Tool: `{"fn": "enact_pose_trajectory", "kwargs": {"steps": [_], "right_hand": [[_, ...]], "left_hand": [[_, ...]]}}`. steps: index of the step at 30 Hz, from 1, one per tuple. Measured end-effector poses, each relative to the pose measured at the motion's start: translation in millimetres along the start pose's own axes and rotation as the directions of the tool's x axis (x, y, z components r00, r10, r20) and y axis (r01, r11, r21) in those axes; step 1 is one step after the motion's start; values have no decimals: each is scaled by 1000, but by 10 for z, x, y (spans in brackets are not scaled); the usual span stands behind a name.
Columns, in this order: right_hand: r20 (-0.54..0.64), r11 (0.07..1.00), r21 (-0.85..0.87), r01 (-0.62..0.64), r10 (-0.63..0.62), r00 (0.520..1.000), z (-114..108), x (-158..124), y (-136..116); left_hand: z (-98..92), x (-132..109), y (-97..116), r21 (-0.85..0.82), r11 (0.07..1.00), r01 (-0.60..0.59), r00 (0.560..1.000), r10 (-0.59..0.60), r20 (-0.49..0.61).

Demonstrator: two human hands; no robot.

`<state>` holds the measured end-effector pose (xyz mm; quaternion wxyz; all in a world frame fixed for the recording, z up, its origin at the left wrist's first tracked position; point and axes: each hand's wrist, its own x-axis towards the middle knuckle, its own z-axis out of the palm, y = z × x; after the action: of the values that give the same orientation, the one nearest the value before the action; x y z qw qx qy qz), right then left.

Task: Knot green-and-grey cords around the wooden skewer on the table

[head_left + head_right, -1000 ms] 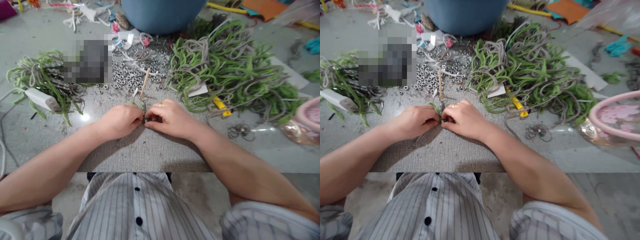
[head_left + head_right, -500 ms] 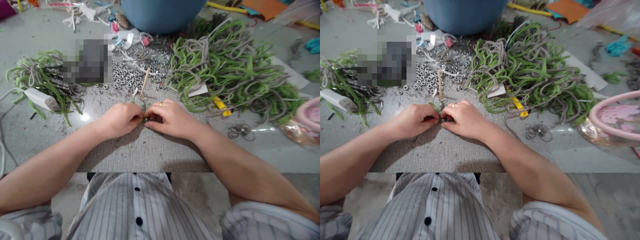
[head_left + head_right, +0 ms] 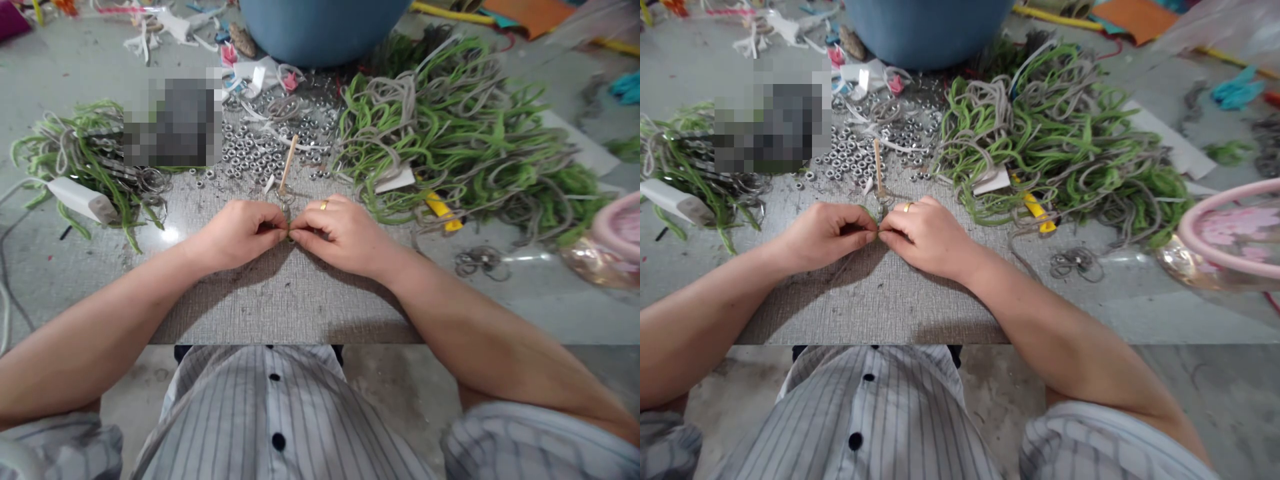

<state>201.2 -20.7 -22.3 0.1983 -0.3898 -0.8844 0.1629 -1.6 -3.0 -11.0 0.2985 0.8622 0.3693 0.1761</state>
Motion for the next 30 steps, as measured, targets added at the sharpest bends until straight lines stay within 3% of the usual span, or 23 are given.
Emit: {"fn": "enact_pose_trajectory", "kwargs": {"steps": [9,14,21,30], "right_hand": [[12,999,-48,4,-3,1000,22,16,-10],[45,999,-39,30,-29,999,-24,3,-1],[113,994,-109,-19,32,993,-88,-27,29],[181,993,-110,-36,56,982,-47,1,6]], "left_hand": [[33,-13,18,-23,999,-28,998,27,-55],[38,-24,15,21,999,-46,999,46,-26],[81,-32,-26,168,978,-125,992,123,27],[83,-27,36,307,952,-17,993,-21,119]]}}
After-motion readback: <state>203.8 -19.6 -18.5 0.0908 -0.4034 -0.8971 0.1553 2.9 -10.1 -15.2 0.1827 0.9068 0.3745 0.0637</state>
